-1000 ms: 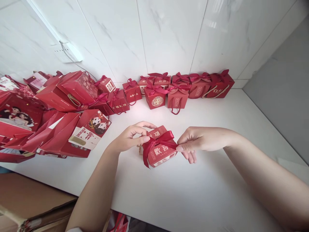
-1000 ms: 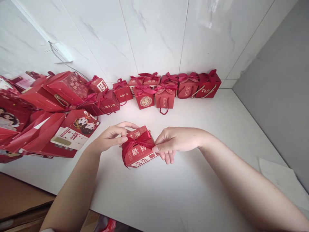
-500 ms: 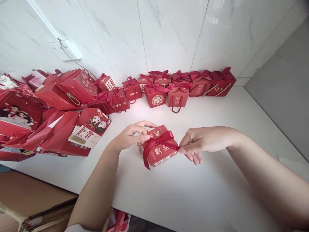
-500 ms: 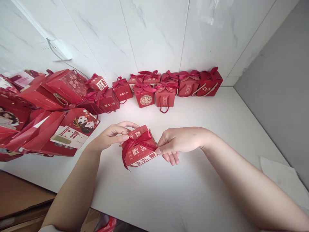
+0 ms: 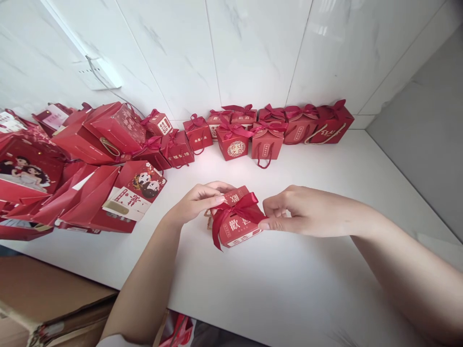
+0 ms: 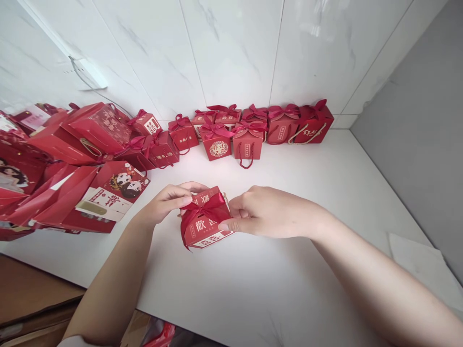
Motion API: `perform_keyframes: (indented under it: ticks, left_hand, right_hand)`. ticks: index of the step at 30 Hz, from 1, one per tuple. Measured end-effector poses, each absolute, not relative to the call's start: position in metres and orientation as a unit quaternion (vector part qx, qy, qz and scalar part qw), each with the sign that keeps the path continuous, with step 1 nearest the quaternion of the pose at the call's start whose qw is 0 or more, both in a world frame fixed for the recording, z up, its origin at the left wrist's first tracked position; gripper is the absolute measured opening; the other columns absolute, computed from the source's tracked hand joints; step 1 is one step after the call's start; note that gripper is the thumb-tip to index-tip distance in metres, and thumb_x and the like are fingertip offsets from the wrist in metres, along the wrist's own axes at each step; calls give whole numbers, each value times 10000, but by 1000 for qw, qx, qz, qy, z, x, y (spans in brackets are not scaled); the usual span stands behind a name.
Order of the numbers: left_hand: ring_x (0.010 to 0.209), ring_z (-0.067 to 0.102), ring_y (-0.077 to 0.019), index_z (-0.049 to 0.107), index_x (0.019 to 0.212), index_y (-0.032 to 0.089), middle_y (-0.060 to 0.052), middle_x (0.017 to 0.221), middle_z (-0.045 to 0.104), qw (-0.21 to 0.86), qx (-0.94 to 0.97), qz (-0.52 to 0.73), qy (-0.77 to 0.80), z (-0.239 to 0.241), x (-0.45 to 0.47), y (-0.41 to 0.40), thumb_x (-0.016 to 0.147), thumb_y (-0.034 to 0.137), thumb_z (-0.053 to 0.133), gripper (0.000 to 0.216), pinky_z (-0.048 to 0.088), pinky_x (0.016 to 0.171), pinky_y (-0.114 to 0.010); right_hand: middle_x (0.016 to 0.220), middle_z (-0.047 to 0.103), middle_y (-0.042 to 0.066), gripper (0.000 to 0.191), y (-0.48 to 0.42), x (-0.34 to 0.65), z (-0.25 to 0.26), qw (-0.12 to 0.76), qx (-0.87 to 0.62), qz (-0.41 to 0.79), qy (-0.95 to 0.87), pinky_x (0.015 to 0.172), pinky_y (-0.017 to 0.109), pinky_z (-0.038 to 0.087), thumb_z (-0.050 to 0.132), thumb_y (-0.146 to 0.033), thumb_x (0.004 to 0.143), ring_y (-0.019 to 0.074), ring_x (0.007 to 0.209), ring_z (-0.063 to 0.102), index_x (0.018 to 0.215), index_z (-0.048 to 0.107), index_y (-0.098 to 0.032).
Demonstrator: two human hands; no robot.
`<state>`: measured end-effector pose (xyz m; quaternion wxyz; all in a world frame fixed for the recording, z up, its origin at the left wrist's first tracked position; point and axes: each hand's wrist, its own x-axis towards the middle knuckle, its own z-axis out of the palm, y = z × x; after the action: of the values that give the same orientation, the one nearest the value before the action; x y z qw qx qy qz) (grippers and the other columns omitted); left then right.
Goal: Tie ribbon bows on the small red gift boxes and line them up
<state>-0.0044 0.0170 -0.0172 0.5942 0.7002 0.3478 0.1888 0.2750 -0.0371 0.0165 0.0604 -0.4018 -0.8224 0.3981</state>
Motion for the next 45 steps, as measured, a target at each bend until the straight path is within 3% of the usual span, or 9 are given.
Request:
perform_keyframes:
  ticks: [7, 15, 20, 25, 30, 33, 39, 45]
  left_hand:
    - [776, 600, -135, 684, 698, 128, -94, 1294, 574, 560, 702, 196, 395, -16, 3, 11, 880, 416, 600, 351, 416, 529, -225]
    - [1038, 610, -219, 681, 692, 152, -84, 1230, 617, 504, 745, 210, 383, -14, 9, 7, 903, 386, 573, 333, 505, 794, -289]
    - [1011, 620, -202, 668, 682, 147, -78, 1254, 602, 516, 746, 195, 373, -12, 11, 4, 915, 373, 561, 342, 500, 810, -298]
    - [1042, 615, -218, 604, 625, 137, -89, 1261, 594, 529, 749, 181, 356, -12, 11, 5, 901, 363, 584, 358, 488, 865, -323]
    - [1116, 593, -249, 612, 686, 144, -94, 1288, 574, 540, 756, 168, 330, -12, 13, 3, 833, 346, 677, 259, 473, 947, -368]
    - [1127, 587, -257, 580, 667, 145, -99, 1287, 577, 540, 762, 159, 320, -11, 14, 2, 816, 344, 695, 274, 481, 937, -382]
    - [1117, 589, -254, 537, 641, 144, -94, 1286, 577, 533, 768, 149, 321, -11, 14, 3, 797, 345, 710, 308, 478, 934, -391]
    - [1122, 586, -255, 517, 647, 146, -94, 1304, 565, 539, 768, 145, 315, -11, 12, 3, 810, 341, 697, 312, 476, 930, -390]
  right_hand:
    - [613, 454, -25, 395, -32, 274, 12, 58, -393, 441, -805, 489, 248, 281, 461, -505, 955, 110, 511, 325, 726, 543, -195]
    - [643, 480, -29, 315, -32, 278, 16, 13, -370, 456, -809, 504, 250, 311, 411, -385, 983, 108, 515, 343, 746, 513, -205]
    - [692, 547, -11, 233, -31, 283, 19, -18, -360, 473, -804, 529, 259, 321, 450, -307, 948, 122, 557, 403, 763, 550, -207]
    - [689, 547, 8, 258, -27, 295, 18, -43, -375, 482, -791, 520, 263, 315, 504, -372, 925, 134, 564, 419, 743, 571, -200]
    - [847, 656, 40, 260, -21, 291, 18, 103, -420, 514, -741, 644, 277, 425, 533, -464, 926, 186, 751, 583, 984, 581, -215]
    - [770, 654, 29, 285, -19, 280, 13, 163, -390, 575, -701, 640, 272, 448, 567, -469, 918, 159, 678, 583, 992, 546, -194]
    - [600, 597, -32, 302, -18, 271, 2, 159, -329, 652, -664, 450, 202, 344, 671, -454, 865, 72, 456, 432, 875, 541, -182]
    - [598, 627, -6, 331, -16, 270, 2, 121, -326, 650, -676, 445, 207, 342, 605, -483, 904, 75, 458, 449, 885, 637, -155]
